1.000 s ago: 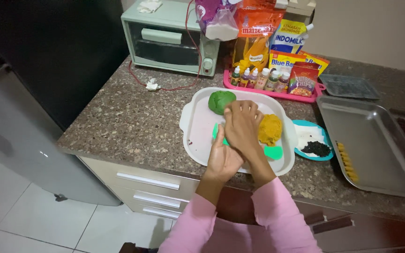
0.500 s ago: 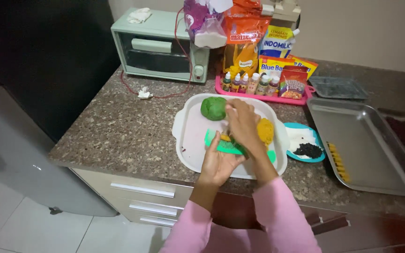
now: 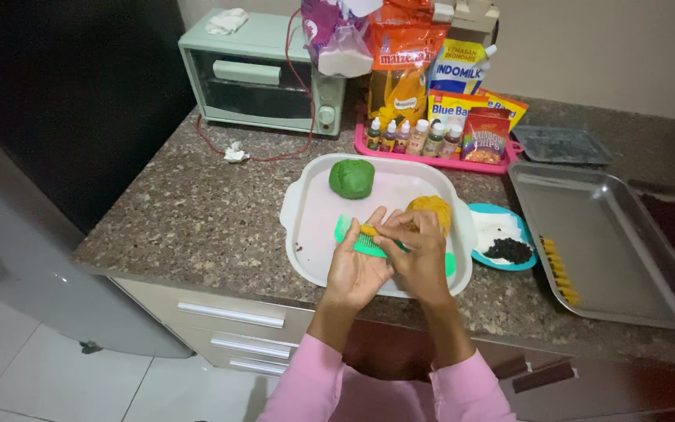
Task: The person shapes small pieces of yellow dough into balls using their hands and a green comb. They then place the shaped dough pieces onto a metal tray.
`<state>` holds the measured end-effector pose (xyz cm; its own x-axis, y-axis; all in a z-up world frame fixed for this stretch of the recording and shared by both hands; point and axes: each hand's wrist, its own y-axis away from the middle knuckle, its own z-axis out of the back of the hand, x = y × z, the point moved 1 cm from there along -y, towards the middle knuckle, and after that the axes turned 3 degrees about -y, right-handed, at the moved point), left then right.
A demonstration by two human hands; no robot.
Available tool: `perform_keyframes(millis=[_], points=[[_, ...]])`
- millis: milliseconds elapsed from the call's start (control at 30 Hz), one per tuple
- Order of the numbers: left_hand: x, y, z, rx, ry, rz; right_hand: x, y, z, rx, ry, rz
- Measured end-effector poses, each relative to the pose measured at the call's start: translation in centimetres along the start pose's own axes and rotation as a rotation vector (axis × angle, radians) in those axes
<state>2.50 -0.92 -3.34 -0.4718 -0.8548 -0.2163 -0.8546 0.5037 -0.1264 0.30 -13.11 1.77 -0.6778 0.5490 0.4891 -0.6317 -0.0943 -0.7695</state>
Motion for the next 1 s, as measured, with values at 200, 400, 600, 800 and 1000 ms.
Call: perform_keyframes(millis=[200,400,600,800,1000], points=[[-0.2,-0.1,0.7,-0.001,-0.016,0.010,-0.4,0.2,-0.5,-0.016,-0.001,-0.019],[0.1,0.1,0.7,-0.009,0.014,0.007,0.3,0.3,-0.5,-0.024,-0.046,-0.098],[-0.1,-0.4,1.5,-0.045,-0.032,0.024,1.4,-0.1,-0.5,-0.021,0.012,-0.069],[-0.1,0.6,-0.5,-0.029,-0.060,0.050,1.1,0.7,4.0,-0.068,-0.055,-0.122],[-0.5,2.0,-3.8,-0.022,-0.008,0.058,-5.7,3.4,14.0,-0.113,0.301,-0.226]])
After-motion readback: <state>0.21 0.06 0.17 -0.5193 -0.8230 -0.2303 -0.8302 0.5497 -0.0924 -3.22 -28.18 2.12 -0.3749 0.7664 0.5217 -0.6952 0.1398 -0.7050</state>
